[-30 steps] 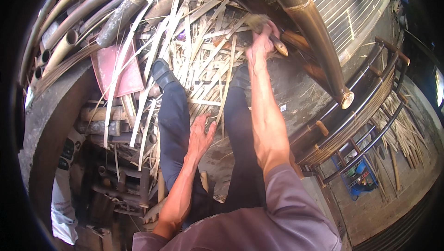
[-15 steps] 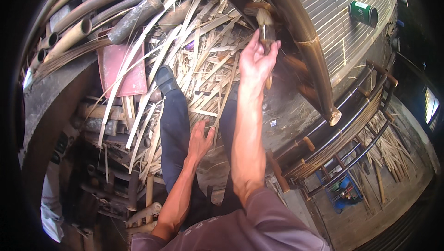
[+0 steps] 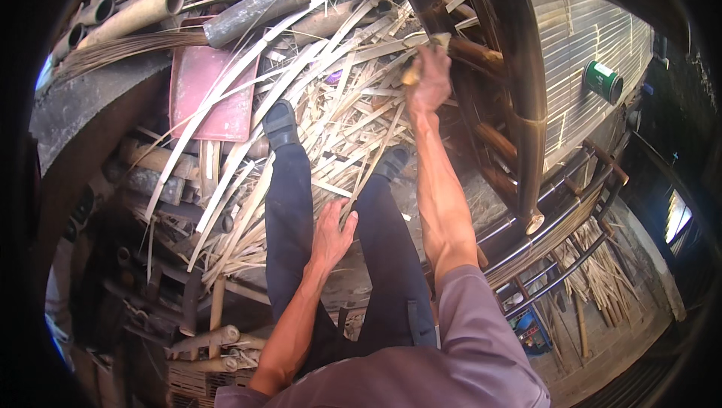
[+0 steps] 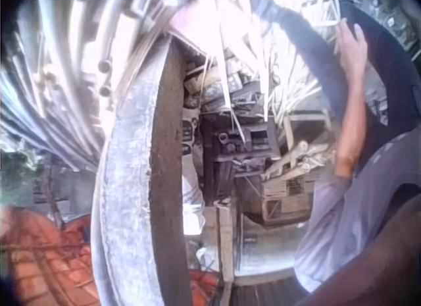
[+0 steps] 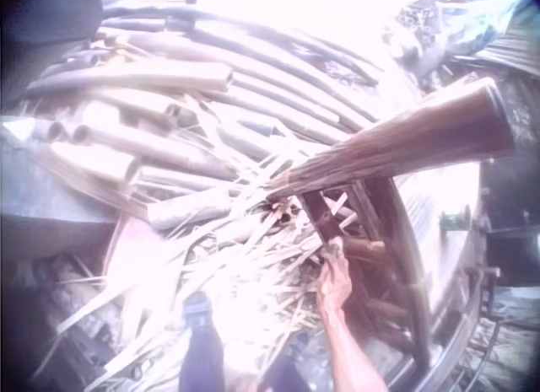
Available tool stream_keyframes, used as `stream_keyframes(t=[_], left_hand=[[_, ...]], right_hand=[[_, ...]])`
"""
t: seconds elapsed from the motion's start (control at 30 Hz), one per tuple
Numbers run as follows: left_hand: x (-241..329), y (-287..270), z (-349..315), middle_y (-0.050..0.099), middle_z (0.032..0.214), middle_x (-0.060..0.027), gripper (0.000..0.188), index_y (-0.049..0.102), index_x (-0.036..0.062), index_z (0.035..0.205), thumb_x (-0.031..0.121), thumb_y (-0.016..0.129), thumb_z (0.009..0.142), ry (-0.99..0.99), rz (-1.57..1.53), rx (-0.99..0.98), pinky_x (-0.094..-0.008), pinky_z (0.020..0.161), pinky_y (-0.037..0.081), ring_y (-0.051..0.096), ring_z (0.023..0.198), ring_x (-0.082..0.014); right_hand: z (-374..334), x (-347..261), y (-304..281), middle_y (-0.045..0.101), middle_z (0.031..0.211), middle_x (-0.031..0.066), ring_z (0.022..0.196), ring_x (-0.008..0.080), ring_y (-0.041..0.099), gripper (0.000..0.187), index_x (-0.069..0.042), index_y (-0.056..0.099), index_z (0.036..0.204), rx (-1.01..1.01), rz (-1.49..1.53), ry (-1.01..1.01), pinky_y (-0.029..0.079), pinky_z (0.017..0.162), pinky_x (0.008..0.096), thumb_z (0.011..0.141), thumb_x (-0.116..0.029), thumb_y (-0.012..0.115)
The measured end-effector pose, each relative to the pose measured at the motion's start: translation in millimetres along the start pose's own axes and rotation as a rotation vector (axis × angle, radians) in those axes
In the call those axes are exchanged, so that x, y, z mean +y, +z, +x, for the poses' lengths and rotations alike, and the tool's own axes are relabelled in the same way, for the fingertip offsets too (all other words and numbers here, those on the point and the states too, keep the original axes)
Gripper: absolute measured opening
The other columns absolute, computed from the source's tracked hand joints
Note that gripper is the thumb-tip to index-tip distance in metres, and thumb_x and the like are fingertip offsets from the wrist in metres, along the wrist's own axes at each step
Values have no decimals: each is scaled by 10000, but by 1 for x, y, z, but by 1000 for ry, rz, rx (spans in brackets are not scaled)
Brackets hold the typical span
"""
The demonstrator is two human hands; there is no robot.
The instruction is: The person applies a varnish to a bamboo chair using a brush. They dip the brush into a can and coat the chair's frame and seat slats, repeatedly reloading the brush as needed.
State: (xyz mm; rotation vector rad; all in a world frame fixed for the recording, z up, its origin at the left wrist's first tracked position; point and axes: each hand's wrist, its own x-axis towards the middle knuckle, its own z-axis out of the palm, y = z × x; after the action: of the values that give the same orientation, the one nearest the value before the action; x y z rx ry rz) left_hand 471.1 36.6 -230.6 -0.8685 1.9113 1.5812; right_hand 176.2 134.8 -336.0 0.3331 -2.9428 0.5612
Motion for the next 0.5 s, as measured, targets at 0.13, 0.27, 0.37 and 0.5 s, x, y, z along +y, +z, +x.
stream_keyframes(t=[0.13, 0.27, 0.37, 0.5], left_hand=[[5, -6, 2, 585, 1189, -221, 384, 548, -17, 1231, 205, 604, 922, -22, -42, 48, -454, 966, 448, 562, 1116, -395], [3, -5, 9, 589, 1174, -221, 376, 550, -22, 1217, 191, 613, 914, -7, -92, 118, -456, 959, 451, 567, 1103, -401], [12, -12, 12, 593, 1167, -220, 374, 555, -20, 1208, 190, 622, 906, -37, -148, 137, -451, 959, 451, 570, 1096, -402], [17, -20, 16, 596, 1159, -219, 366, 564, -10, 1203, 185, 624, 899, 5, -172, 152, -445, 963, 450, 572, 1092, -398]], right_hand=[[31, -36, -22, 636, 1220, 102, 1063, 324, 634, 258, -184, 685, 1053, -151, 47, -108, 532, 849, 410, 847, -37, 635], [82, -85, -87, 657, 1174, 169, 1040, 306, 667, 273, -129, 710, 1027, 38, 218, -337, 544, 863, 357, 810, 30, 661], [112, -112, -84, 663, 1168, 168, 1043, 290, 671, 310, -137, 709, 1032, 49, 231, -342, 553, 860, 346, 788, 45, 649], [130, -108, -7, 653, 1219, 94, 1058, 285, 660, 321, -215, 702, 1040, -134, -78, -390, 542, 892, 366, 826, 5, 609]])
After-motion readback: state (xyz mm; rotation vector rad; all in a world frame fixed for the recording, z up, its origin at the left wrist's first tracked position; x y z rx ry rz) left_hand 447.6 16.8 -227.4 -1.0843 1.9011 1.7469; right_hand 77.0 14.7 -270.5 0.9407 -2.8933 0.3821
